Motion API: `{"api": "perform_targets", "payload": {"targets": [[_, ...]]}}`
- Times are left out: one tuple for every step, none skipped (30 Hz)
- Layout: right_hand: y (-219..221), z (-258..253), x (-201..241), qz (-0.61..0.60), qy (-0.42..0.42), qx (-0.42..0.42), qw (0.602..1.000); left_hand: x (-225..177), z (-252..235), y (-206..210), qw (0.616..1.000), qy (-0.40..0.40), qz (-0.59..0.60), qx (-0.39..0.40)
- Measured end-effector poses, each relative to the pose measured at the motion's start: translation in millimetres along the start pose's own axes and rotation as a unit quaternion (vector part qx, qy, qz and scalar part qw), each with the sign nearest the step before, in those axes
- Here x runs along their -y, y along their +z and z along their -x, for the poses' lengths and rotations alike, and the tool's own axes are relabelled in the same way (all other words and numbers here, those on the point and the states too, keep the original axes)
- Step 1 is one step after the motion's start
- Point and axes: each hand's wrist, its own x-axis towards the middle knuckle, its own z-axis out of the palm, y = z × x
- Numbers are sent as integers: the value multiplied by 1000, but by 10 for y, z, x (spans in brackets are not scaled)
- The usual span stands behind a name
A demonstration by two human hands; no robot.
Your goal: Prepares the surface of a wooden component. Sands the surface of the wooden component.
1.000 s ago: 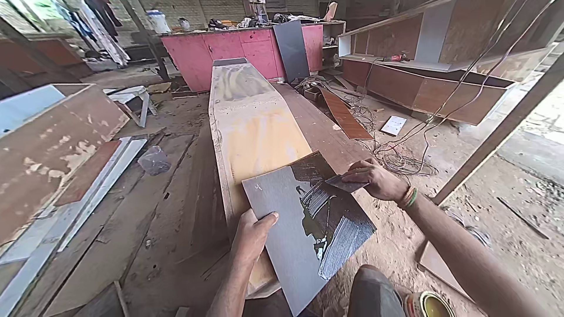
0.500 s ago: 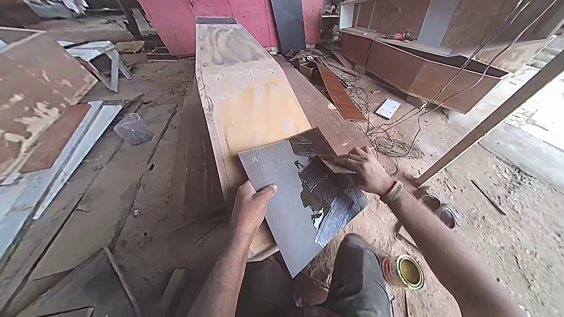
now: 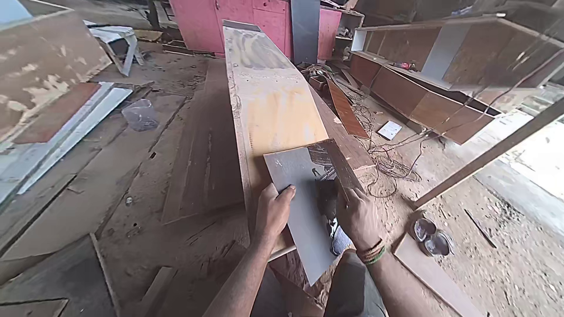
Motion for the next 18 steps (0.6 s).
{"api": "perform_targets", "payload": {"targets": [[22,33,116,-4,-11,-2,1000,-20,-1,-17,1000,-2,-15,-1],[46,92,228,-10,-25,-7,1000,-31,2,-28,1000,2,-27,-5],[61,172,322,-16,-42,-14,999,-27,14,-34,999,9,-33,-8],[68,246,392,-25,-56,-21,998,-17,32,-38,999,16,-38,-8],[71,269,425,-41,-59,-30,997,-11,44,-50,999,21,-42,-5],[60,211,414,-64,-52,-35,996,-11,40,-62,999,24,-42,0],[39,86,374,-90,-34,-35,995,-11,31,-72,999,23,-39,5],[21,-81,325,-103,-8,-32,994,-11,27,-84,999,19,-41,12],[4,-279,295,-109,25,-21,994,-23,26,-95,999,13,-45,19],[-27,-488,295,-103,64,6,993,-34,33,-97,998,10,-51,21],[-33,-693,315,-75,100,36,992,-42,45,-91,998,10,-57,22],[-2,-870,334,-40,130,67,988,-42,63,-81,998,10,-66,20],[43,-1024,375,-10,155,99,983,-48,74,-70,997,14,-73,16],[94,-1141,434,12,169,123,978,-51,78,-58,997,20,-80,12],[160,-1199,497,24,167,131,977,-43,86,-51,996,28,-86,9],[221,-1215,574,32,155,132,979,-31,91,-46,995,40,-90,7],[272,-1202,668,37,140,130,981,-15,97,-44,994,54,-92,7],[318,-1165,778,36,121,126,984,7,103,-43,993,70,-95,6]]}}
